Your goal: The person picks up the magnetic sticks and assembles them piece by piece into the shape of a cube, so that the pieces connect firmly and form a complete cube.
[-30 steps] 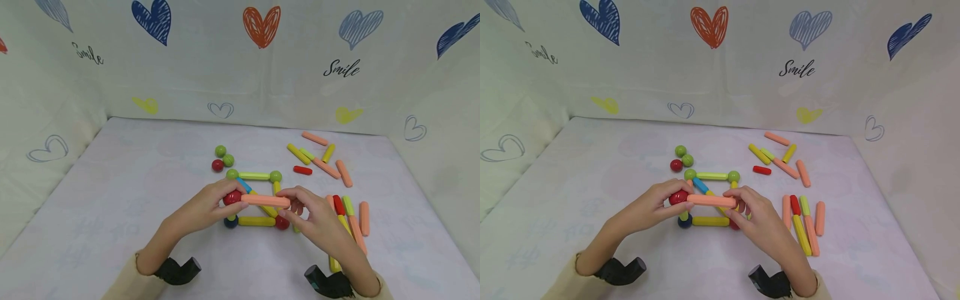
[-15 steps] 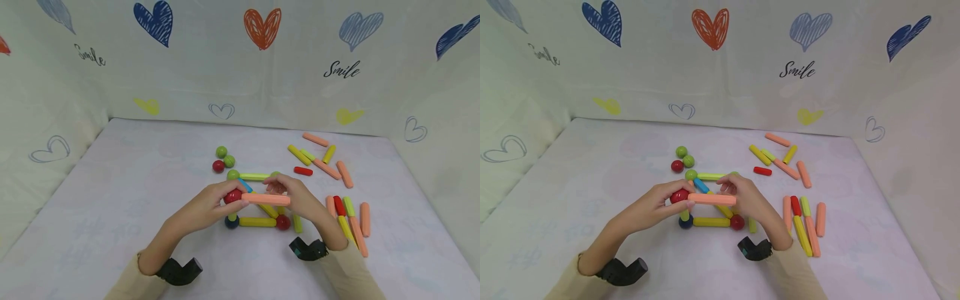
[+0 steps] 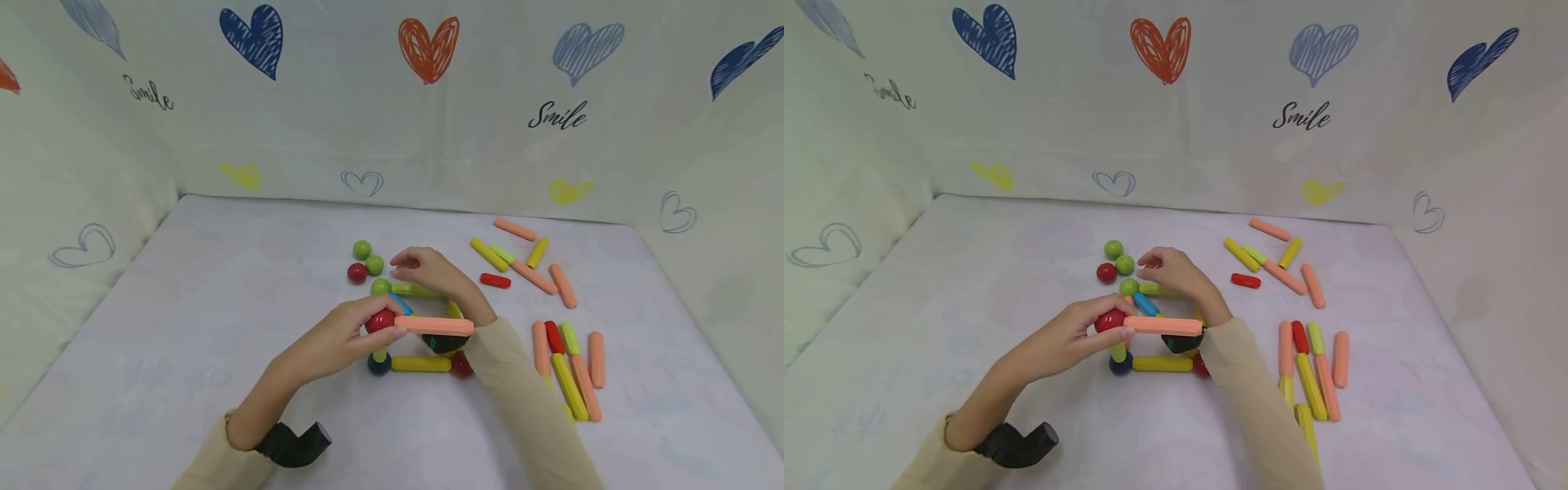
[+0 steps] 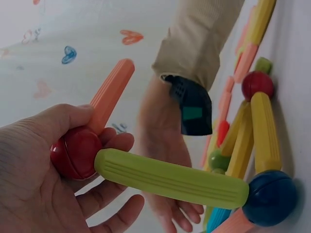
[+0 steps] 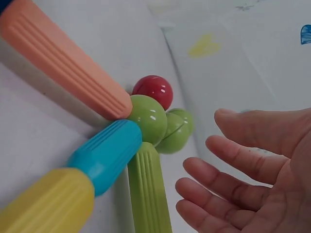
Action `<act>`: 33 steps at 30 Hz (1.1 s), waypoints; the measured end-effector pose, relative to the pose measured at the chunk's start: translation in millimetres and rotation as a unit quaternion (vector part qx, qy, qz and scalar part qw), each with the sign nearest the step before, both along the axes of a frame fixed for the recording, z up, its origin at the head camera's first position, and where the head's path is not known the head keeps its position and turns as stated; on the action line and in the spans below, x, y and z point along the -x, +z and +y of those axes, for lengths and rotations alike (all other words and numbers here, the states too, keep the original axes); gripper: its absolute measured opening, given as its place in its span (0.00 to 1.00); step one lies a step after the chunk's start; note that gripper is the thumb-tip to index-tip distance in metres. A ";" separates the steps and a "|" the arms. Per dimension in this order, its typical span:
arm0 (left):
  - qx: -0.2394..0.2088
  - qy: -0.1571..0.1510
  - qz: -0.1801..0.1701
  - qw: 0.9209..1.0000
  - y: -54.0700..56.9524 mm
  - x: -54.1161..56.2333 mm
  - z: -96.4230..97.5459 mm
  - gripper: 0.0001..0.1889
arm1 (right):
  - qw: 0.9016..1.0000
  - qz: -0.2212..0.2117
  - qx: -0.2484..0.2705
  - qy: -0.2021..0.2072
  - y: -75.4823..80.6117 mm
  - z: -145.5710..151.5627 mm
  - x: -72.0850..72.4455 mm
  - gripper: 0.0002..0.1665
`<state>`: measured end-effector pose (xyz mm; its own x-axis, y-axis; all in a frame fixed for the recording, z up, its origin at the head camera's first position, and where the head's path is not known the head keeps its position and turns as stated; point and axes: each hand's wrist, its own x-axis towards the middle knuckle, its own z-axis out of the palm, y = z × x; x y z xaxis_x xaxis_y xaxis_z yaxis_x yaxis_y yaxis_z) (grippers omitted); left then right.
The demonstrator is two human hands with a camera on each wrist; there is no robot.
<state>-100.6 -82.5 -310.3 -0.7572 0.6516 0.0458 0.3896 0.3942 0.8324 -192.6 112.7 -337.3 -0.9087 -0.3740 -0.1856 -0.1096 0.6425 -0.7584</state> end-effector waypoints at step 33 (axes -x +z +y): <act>-0.008 -0.004 -0.005 1.000 -1.1 1.4 -0.7 0.10 | 0.997 -0.050 0.000 -0.057 -13.6 -18.0 23.6 0.28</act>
<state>-102.0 -83.2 -311.4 -0.7530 0.6563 0.0484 0.3833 0.3777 0.8428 -216.2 94.7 -350.9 -0.9223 -0.2693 -0.2771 0.0405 0.6458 -0.7625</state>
